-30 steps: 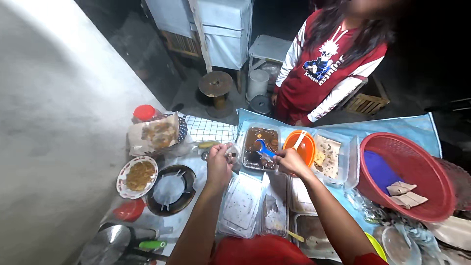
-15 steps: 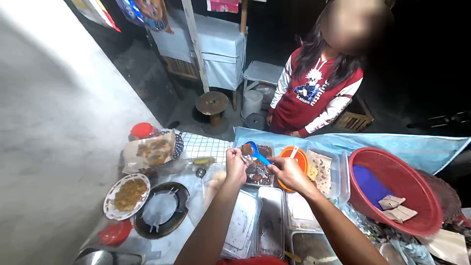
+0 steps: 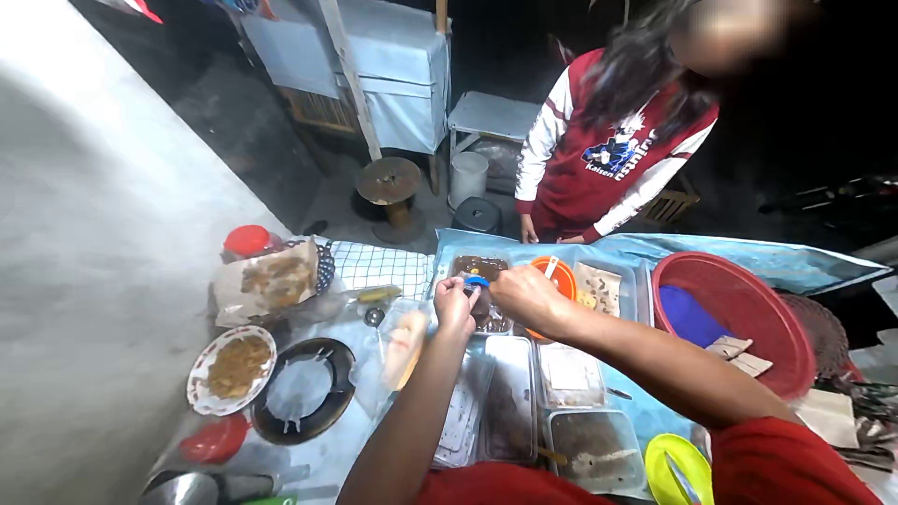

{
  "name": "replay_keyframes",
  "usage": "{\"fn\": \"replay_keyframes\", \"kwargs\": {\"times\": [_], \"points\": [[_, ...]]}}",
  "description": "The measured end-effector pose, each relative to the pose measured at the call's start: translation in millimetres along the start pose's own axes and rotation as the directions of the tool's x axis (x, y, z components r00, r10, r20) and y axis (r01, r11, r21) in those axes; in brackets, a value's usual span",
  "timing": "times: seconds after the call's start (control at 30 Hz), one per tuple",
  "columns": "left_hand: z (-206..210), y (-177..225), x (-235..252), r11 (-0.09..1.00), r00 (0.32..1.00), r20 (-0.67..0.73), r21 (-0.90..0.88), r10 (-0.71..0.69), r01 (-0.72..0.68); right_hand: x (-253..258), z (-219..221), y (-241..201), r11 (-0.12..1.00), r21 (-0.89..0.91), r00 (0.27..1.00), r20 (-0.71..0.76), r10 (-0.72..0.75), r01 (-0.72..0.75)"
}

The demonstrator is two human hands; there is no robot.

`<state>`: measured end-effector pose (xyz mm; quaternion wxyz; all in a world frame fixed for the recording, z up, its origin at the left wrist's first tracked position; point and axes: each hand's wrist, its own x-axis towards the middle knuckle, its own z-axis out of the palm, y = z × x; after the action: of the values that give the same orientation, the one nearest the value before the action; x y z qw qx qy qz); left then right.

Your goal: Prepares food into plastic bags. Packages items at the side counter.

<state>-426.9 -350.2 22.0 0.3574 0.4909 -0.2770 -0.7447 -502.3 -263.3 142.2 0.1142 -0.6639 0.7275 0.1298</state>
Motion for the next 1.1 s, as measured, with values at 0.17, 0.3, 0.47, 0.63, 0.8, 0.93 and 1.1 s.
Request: {"fn": "replay_keyframes", "kwargs": {"times": [0.17, 0.3, 0.47, 0.63, 0.8, 0.93, 1.1], "points": [[2.3, 14.0, -2.4, 0.998, 0.998, 0.050, -0.065, 0.023, -0.020, -5.2, 16.8, 25.7, 0.988, 0.137, 0.986, -0.140, 0.087, -0.068], [7.3, 22.9, -5.3, 0.998, 0.995, 0.083, -0.051, 0.047, -0.043, -11.4, 32.0, 32.1, 0.948, 0.282, 0.962, -0.184, 0.201, -0.144], [5.3, 26.2, 3.0, 0.997, 0.994, 0.083, -0.036, 0.065, -0.062, -14.4, 50.7, 39.2, 0.875, 0.463, 0.893, -0.319, 0.316, -0.144], [-9.9, 27.2, 8.5, 1.000, 0.995, 0.092, -0.003, 0.027, -0.026, -5.9, 71.6, 61.3, 0.786, 0.550, 0.853, -0.230, 0.468, -0.283], [-25.8, 34.5, 10.1, 0.997, 0.989, 0.127, -0.017, -0.078, 0.081, 35.2, 135.7, 66.2, 0.818, 0.389, 0.881, -0.034, 0.473, -0.424], [-41.2, 44.6, 2.8, 0.995, 0.986, 0.142, -0.019, -0.091, 0.094, 52.0, 153.3, 66.2, 0.836, 0.302, 0.874, -0.023, 0.486, -0.457], [-51.1, 51.8, -14.5, 0.997, 0.985, 0.163, -0.043, -0.058, 0.066, 72.4, 159.7, 68.2, 0.868, 0.239, 0.897, 0.034, 0.441, -0.436]]}}
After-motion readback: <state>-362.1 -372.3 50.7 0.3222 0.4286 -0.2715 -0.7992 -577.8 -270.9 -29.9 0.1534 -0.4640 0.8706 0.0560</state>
